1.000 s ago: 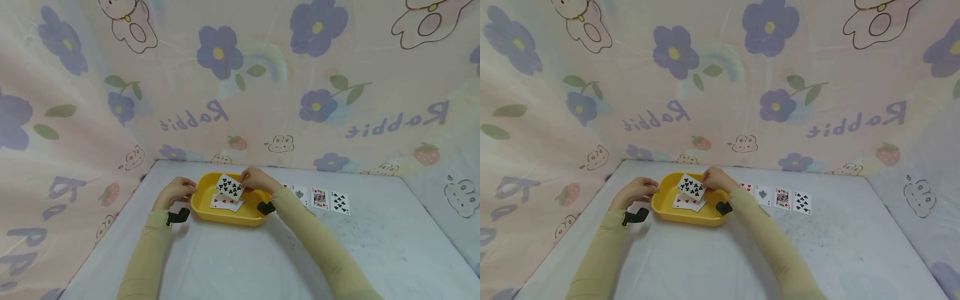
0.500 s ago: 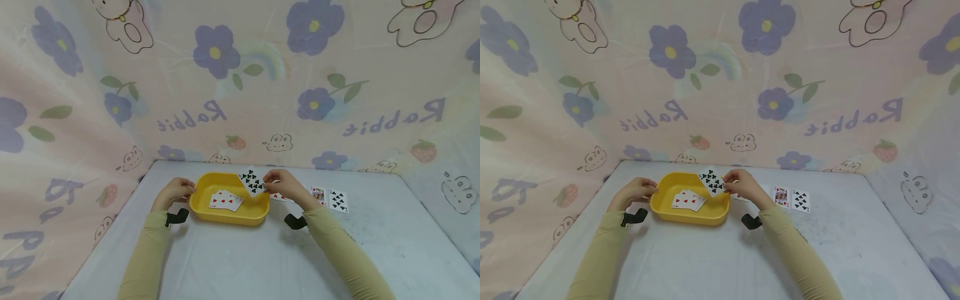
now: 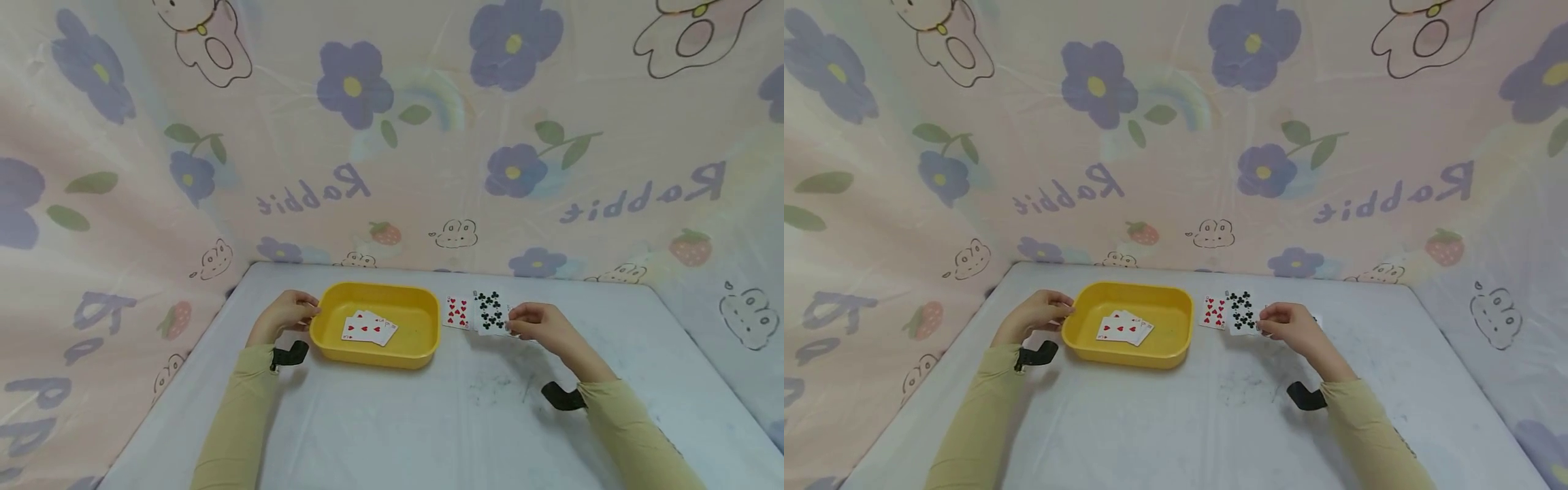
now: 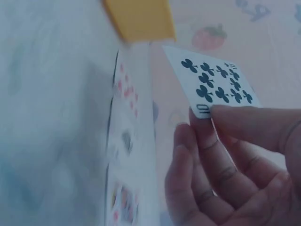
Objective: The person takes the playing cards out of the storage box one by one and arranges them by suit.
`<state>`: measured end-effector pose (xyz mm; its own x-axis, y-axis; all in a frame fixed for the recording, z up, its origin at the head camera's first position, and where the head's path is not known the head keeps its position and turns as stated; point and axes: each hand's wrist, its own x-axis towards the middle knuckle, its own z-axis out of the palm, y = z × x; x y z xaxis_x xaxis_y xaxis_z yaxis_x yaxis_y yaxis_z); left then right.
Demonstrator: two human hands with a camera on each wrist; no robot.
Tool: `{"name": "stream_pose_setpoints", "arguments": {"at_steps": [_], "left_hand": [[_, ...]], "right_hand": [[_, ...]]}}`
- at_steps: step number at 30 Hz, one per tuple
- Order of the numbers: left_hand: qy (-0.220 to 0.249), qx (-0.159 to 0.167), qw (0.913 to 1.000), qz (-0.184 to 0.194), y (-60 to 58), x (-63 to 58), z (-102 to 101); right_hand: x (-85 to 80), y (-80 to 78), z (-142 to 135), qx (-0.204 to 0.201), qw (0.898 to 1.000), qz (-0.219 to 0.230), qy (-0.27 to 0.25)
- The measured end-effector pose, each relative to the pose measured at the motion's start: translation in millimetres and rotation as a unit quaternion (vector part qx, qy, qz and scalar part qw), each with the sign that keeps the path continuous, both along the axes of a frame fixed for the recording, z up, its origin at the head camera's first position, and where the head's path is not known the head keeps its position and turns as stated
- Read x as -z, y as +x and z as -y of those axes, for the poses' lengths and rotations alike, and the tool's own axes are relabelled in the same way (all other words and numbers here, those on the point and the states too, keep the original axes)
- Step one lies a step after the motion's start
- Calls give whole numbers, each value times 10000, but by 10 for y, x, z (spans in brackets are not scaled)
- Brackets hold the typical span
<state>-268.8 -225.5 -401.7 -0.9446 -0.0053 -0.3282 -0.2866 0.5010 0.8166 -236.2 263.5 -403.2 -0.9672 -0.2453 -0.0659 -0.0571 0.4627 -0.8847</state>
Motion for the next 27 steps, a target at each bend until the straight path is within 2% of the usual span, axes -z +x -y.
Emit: {"name": "stream_pose_setpoints", "arguments": {"at_steps": [6,16,22,27], "left_hand": [[61,26,10000,6,5,9,-5],[-13,6,10000,-13,-16,3,-16],[2,0,10000,-32,-19,-7,-12],[-19,16,10000,20,-22,-1,0]], "right_hand": [[99,174,-386,325,9993,164,-2],[225,418,-881,748,9957,340,430],[307,522,-1091,962,9911,705,586],[400,576,-1163,1088,9859,1146,559]]}}
